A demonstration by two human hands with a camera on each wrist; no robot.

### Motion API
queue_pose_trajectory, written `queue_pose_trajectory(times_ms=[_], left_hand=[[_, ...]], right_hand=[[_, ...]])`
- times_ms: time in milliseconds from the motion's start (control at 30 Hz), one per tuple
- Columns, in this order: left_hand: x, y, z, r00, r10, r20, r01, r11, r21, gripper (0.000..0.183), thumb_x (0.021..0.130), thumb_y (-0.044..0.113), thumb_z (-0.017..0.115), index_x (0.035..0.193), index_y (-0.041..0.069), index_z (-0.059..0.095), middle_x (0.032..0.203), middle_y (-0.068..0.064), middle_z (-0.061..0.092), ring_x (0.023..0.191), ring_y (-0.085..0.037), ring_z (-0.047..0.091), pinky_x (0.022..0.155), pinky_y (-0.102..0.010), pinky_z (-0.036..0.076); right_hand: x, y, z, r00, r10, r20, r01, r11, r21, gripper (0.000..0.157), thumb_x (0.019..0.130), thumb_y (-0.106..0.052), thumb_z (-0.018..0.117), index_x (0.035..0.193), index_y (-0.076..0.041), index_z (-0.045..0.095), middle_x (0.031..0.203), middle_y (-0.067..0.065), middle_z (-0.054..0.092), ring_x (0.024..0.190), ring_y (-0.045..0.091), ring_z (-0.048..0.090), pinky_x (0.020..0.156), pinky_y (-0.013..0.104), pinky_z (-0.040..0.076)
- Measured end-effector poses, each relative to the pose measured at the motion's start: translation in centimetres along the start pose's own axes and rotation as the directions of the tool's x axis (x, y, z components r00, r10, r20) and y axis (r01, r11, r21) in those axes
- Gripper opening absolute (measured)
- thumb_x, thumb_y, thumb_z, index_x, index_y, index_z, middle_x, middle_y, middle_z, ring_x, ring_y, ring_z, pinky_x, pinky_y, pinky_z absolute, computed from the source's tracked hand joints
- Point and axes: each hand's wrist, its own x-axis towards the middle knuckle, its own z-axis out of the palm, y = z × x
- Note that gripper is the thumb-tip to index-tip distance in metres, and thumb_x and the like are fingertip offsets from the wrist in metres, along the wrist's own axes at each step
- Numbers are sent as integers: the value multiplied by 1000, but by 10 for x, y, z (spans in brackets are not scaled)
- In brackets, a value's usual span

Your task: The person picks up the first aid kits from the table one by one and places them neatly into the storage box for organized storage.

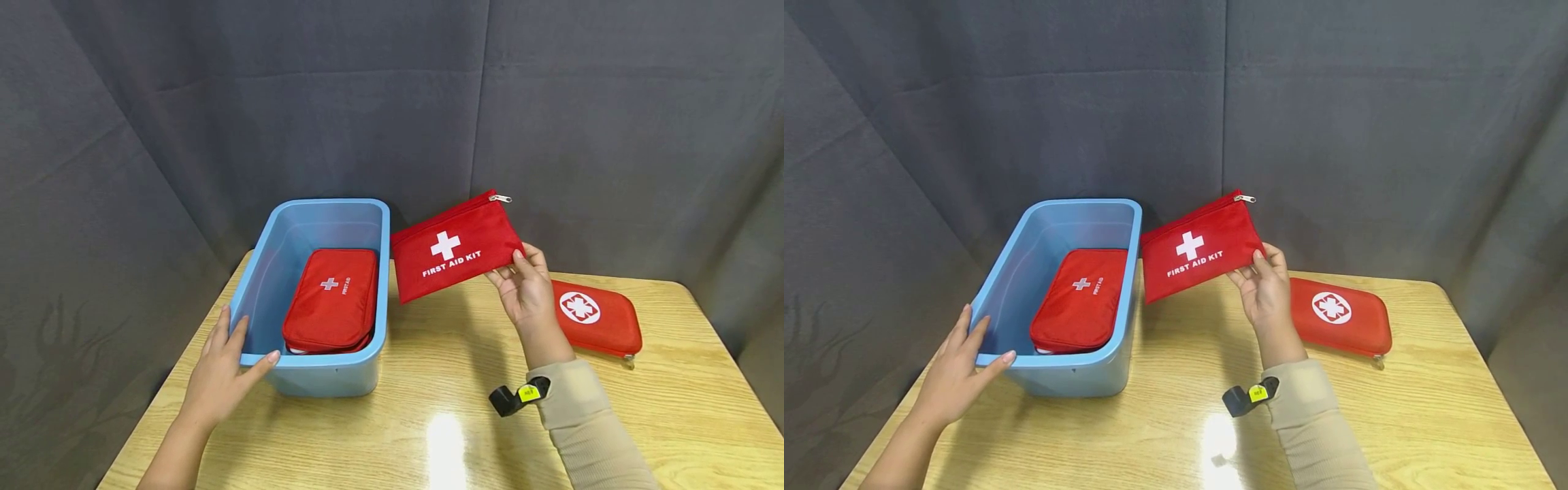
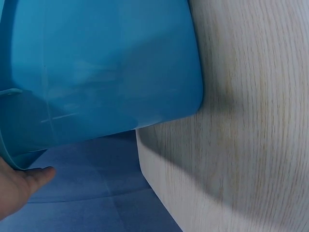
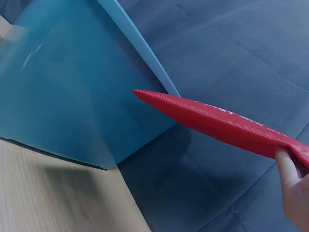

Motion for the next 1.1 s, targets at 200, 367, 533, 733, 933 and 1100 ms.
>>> queue_pose_trajectory(times_ms=[200, 367, 533, 733, 933, 1100], left_hand=[[0, 0, 1, 1000, 2, 1, -2, 1000, 1, 77, 79, 46, 54, 127, -10, 33, 137, -26, 12, 120, -44, 18, 85, -60, 24], [0, 1, 0, 1000, 2, 0, -2, 1000, -1, 77, 79, 46, 54, 127, -10, 33, 137, -26, 12, 120, -44, 18, 85, -60, 25], [0, 1, -1, 1000, -5, 11, 4, 1000, 2, 77, 79, 46, 54, 127, -10, 32, 138, -26, 11, 120, -44, 18, 85, -60, 24], [-1, 0, -3, 1000, -9, 9, 9, 1000, -1, 77, 79, 46, 54, 127, -10, 32, 138, -25, 10, 120, -44, 17, 85, -60, 24], [-2, 0, -2, 1000, -7, 1, 7, 1000, -4, 76, 79, 45, 54, 127, -10, 32, 138, -25, 10, 121, -44, 17, 85, -60, 24], [-1, -1, -4, 1000, -4, -10, 3, 1000, -10, 76, 79, 45, 55, 127, -10, 32, 138, -25, 10, 121, -44, 17, 84, -60, 24]], right_hand=[[1, -3, -1, 1000, -10, -11, 10, 999, 47, 11, 88, 3, 40, 90, -3, 48, 92, 16, 56, 78, 30, 59, 69, 45, 47], [1, -5, 3, 1000, -13, 23, 11, 997, 80, 11, 89, 3, 39, 91, -3, 48, 94, 17, 56, 80, 32, 58, 70, 46, 46], [1, -2, 8, 999, 17, 48, -22, 994, 105, 12, 90, 2, 37, 91, -3, 48, 94, 16, 58, 81, 33, 58, 69, 45, 47], [-2, 7, 9, 995, 73, 69, -79, 993, 89, 13, 91, -1, 35, 92, -4, 47, 95, 15, 59, 81, 32, 59, 68, 43, 47], [-1, 18, 12, 991, 120, 60, -123, 991, 51, 13, 92, -2, 35, 93, -5, 47, 95, 14, 60, 80, 30, 59, 66, 42, 48], [-1, 28, 20, 986, 145, 79, -144, 989, -13, 16, 92, -3, 34, 93, -7, 49, 93, 11, 61, 79, 27, 60, 65, 40, 49]])
